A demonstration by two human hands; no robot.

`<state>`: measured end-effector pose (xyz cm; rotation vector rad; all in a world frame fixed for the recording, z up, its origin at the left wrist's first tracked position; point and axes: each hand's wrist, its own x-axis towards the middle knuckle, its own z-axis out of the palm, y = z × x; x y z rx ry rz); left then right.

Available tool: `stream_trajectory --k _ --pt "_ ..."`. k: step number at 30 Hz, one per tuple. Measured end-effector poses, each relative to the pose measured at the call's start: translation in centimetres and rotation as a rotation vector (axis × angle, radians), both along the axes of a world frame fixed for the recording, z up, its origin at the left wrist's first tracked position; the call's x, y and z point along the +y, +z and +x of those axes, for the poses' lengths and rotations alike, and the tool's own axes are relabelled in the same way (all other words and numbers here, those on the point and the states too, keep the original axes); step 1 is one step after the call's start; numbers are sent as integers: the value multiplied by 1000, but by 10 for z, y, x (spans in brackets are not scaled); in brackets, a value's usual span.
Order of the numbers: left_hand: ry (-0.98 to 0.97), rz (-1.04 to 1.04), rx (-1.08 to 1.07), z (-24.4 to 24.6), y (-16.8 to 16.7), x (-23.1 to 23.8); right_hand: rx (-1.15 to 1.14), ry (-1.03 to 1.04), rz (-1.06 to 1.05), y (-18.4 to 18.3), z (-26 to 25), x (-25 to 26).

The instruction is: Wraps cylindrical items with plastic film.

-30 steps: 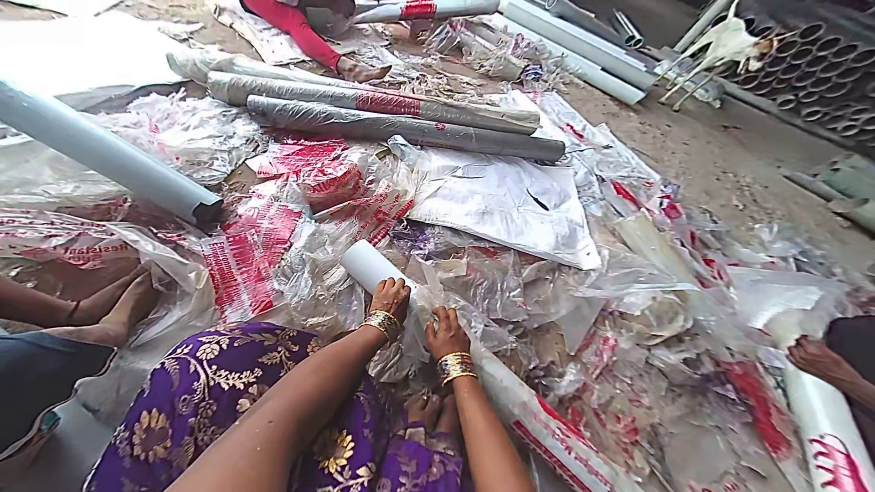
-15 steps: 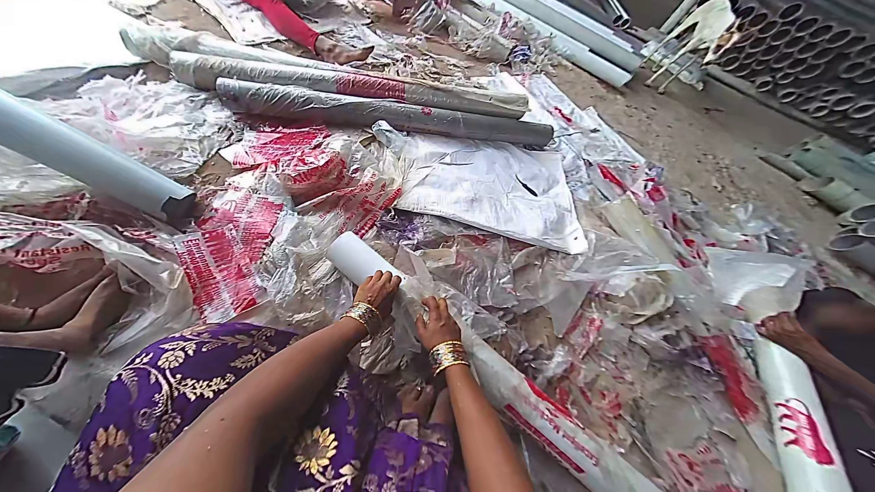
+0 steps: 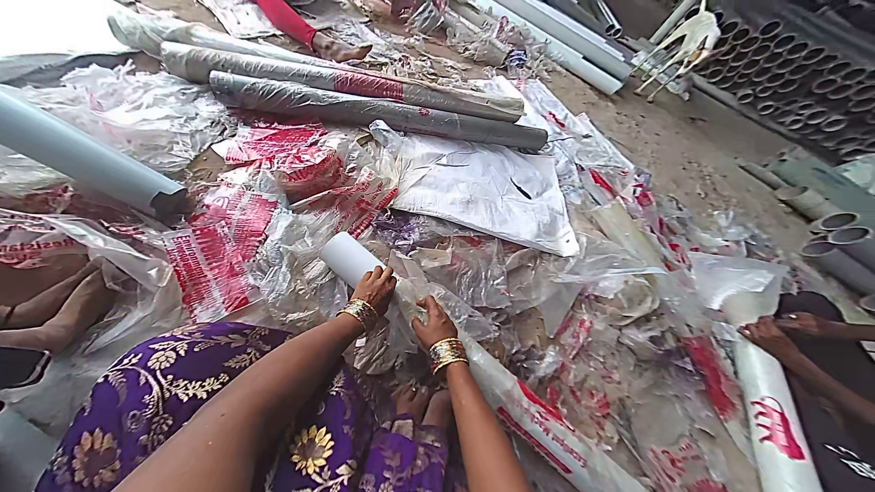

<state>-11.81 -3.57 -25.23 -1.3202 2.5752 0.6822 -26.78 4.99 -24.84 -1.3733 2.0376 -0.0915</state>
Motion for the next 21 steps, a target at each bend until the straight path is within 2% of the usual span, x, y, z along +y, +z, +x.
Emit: stream_trajectory --k 6,10,13,15,18,21 --pt "143 53 -89 -13 8 5 71 28 11 -1 5 3" --pt "275 206 -148 -26 24 15 106 44 16 -1 7 3" --pt "196 426 -73 -43 41 37 127 50 -4 -3 5 2" --pt "130 496 17 -53 53 49 121 56 -43 -8 2 3" --pt "131 494 68 -46 63 34 128 54 -8 -1 5 3" --pt "265 408 71 -22 65 -1 87 40 -12 -3 4 3"
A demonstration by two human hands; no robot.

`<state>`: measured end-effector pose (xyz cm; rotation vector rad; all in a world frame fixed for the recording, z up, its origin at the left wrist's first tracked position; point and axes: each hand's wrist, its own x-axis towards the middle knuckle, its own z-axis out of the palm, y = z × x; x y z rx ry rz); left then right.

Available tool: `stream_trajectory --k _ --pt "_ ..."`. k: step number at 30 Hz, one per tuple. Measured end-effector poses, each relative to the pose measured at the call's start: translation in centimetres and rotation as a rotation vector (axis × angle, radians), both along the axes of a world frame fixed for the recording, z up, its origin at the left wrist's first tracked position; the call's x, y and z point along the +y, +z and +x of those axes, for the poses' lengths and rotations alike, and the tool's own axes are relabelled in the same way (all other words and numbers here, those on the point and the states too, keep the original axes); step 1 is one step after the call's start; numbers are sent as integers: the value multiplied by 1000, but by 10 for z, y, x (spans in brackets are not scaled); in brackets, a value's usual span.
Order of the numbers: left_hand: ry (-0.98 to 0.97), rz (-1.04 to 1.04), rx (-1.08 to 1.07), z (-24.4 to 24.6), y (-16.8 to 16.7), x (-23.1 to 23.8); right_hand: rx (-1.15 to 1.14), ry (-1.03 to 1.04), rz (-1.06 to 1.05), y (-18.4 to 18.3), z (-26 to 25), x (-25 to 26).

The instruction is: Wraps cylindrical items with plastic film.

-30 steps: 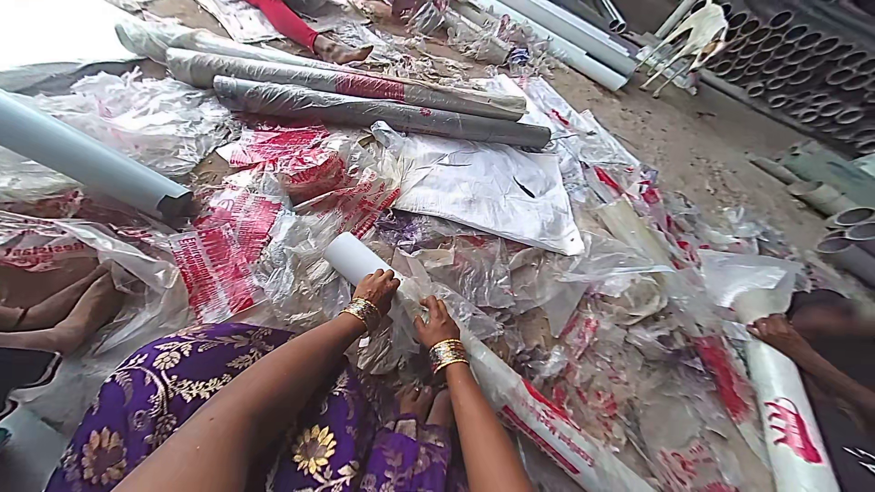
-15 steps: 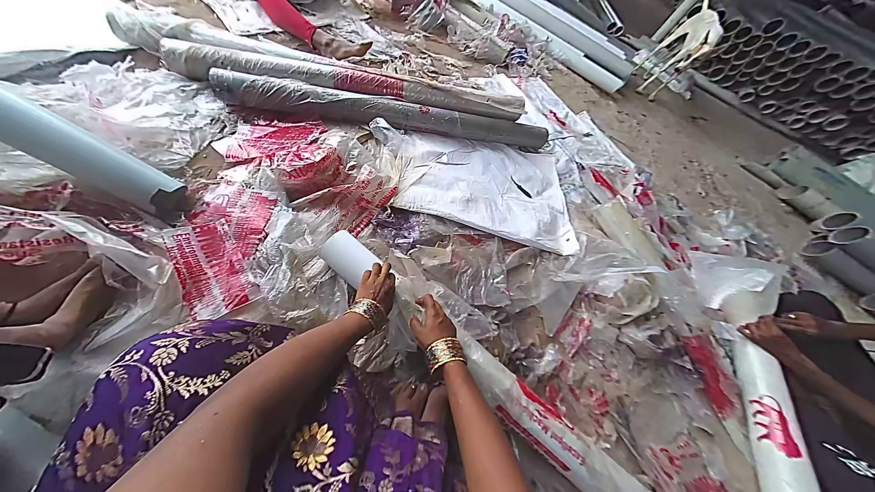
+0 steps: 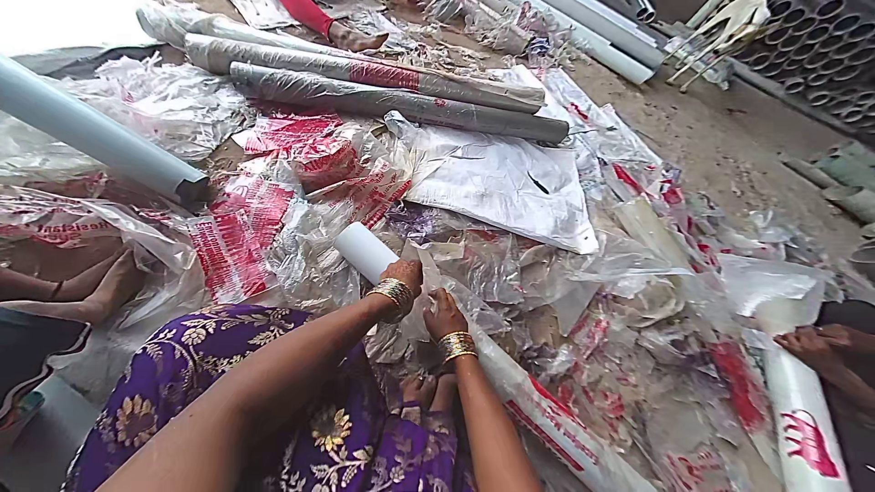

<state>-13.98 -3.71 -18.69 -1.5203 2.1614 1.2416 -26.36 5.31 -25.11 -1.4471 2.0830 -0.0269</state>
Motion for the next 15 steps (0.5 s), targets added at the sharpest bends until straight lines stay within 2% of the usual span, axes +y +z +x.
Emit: stream_trajectory --k 3,5,11,15 --pt "119 -99 28 34 -16 -31 -13 2 -23 0 0 -1" --pt "128 -103 32 46 -28 -38 -9 -1 -22 0 0 -2" --pt "-82 -115 -107 26 -35 -21 1 -12 -32 -2 -1 -2" --pt "-161 -193 -111 15 -41 -10 8 -7 -28 -2 -1 -3"
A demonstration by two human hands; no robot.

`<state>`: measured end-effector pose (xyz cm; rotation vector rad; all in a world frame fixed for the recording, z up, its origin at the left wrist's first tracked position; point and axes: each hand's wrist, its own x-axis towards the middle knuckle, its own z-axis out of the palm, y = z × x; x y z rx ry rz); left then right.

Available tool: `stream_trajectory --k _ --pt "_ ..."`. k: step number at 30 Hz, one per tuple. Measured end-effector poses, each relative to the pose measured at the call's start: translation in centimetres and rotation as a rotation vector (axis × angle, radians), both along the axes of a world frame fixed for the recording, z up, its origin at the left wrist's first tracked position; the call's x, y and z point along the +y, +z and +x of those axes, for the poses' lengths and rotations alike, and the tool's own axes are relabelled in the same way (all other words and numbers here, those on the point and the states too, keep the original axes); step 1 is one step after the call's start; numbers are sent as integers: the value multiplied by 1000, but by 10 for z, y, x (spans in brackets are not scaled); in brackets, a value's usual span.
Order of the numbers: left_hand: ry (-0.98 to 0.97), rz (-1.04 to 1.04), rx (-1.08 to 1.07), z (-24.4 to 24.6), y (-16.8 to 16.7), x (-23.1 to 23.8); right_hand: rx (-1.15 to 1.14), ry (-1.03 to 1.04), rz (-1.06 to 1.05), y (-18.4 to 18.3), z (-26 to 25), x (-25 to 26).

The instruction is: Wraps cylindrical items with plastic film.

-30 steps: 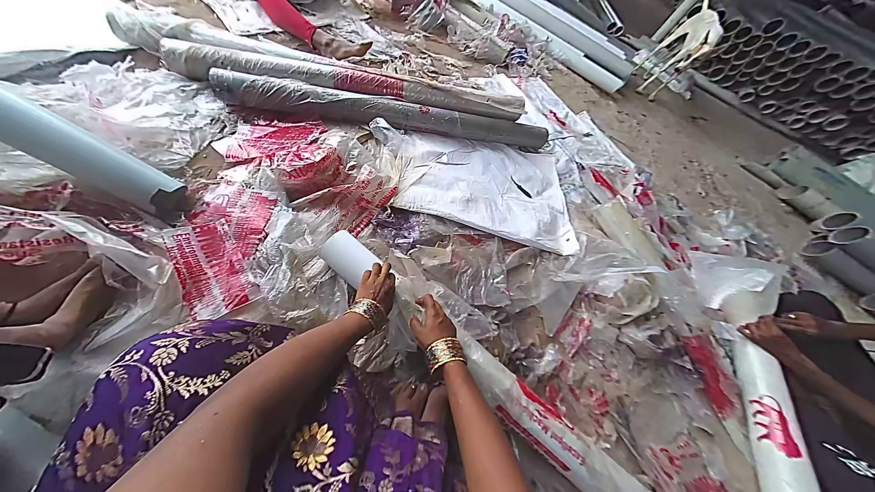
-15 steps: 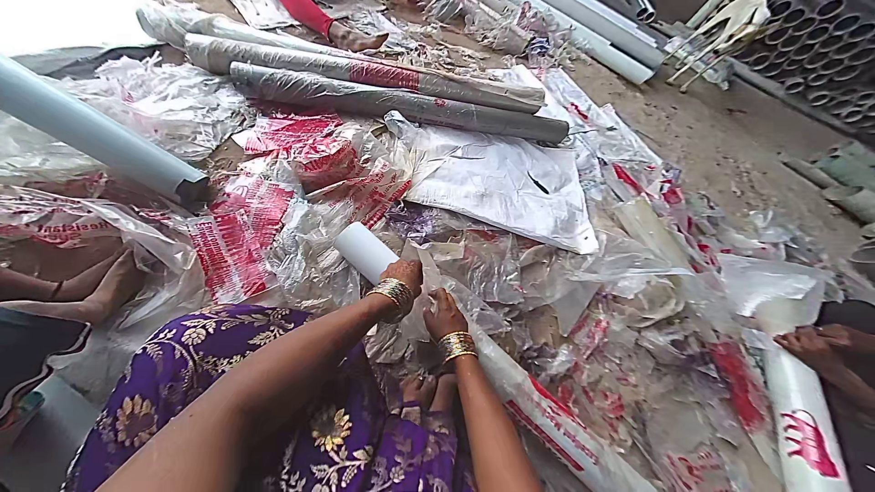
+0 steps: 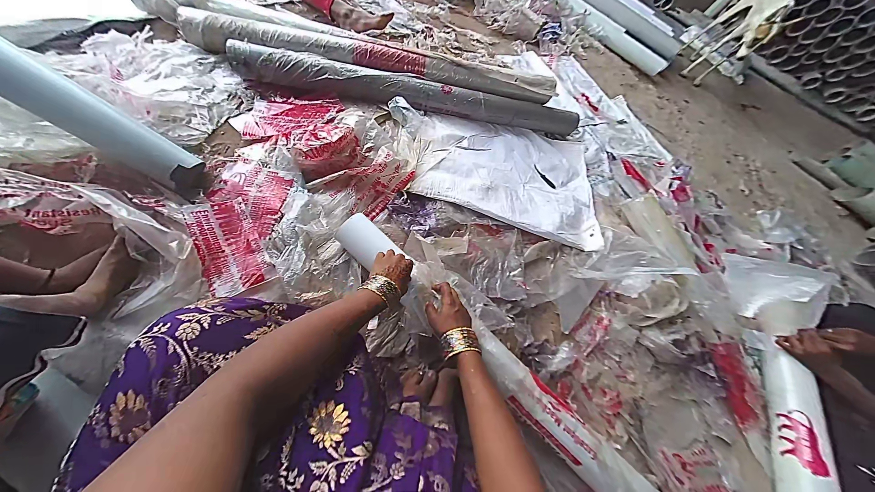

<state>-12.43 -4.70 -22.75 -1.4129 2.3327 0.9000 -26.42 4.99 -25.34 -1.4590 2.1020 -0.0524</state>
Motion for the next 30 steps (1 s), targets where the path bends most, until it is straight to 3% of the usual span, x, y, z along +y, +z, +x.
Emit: stream_trajectory --k 14,19,30 --pt "-33 -39 -126 -21 -1 13 -16 -1 1 1 1 1" --pt "73 76 -83 -22 12 16 -30 -2 16 3 2 3" --pt "128 92 -13 -26 18 19 -13 -2 28 2 3 1"
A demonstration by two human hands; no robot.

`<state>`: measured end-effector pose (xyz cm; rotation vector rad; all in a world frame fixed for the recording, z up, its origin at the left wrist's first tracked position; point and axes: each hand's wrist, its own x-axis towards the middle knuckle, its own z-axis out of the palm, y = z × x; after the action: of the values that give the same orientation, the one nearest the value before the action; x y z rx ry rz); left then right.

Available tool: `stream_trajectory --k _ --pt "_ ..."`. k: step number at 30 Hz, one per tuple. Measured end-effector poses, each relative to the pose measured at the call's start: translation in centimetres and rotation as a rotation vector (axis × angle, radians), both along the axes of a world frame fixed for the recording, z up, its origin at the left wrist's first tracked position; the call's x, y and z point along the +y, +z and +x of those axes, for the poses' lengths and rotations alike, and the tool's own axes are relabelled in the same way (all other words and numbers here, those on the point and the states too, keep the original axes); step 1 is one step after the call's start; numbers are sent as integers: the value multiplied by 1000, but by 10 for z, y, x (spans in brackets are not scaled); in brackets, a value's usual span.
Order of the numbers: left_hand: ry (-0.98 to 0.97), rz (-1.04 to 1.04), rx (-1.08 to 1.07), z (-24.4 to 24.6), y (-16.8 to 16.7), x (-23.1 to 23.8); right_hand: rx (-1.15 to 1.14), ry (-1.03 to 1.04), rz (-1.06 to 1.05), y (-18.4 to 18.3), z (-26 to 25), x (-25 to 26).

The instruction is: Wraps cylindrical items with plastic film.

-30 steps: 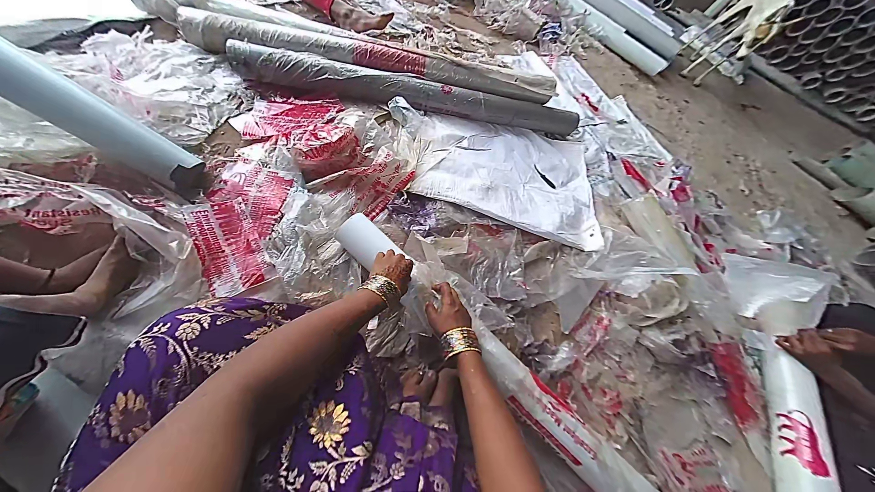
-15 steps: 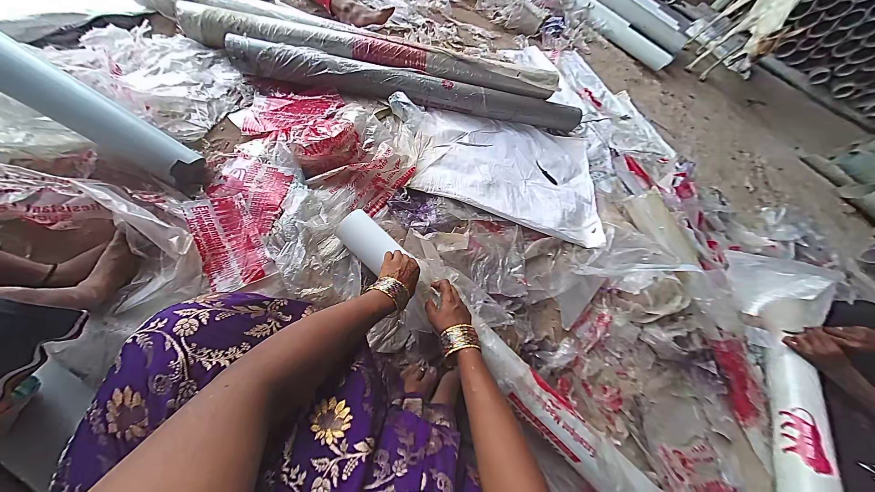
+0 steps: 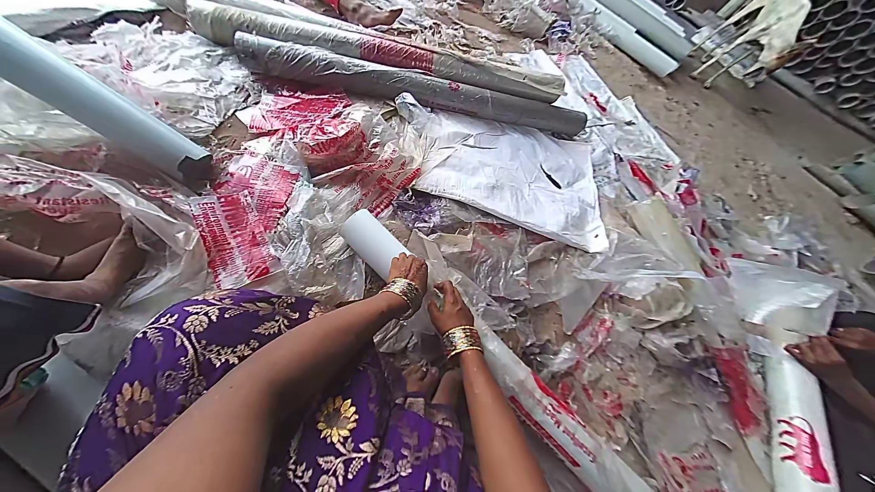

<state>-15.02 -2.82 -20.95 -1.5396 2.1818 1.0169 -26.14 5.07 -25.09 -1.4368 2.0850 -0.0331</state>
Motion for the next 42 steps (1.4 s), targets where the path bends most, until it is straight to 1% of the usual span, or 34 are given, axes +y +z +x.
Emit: stream_trajectory --k 7,12,16,20,25,29,33,35,37,39,41,42 --pt "245 146 64 1 1 -7 24 2 4 1 2 1" --pt "332 237 151 7 2 -14 24 0 -1 2 4 1" --pt "402 286 239 10 -11 -18 20 0 -9 2 4 0" --pt "393 298 264 12 -15 -22 57 -29 19 5 10 -3" --pt "303 289 235 11 -14 -28 133 -130 78 10 31 -13" --pt "268 266 248 9 -15 -28 238 -127 183 17 45 -29" --pt "197 198 276 11 -23 -34 267 -150 185 17 51 -41" --pt "123 156 346 15 -34 -40 281 -128 195 16 52 -43" --pt "93 132 438 22 -42 -52 282 -95 198 16 52 -43" --pt "141 55 411 37 -34 -70 277 -80 170 14 53 -41" --pt "291 -129 326 58 -27 -86 251 -90 123 11 52 -38" --pt "380 -209 295 70 -29 -94 231 -97 107 10 51 -37"
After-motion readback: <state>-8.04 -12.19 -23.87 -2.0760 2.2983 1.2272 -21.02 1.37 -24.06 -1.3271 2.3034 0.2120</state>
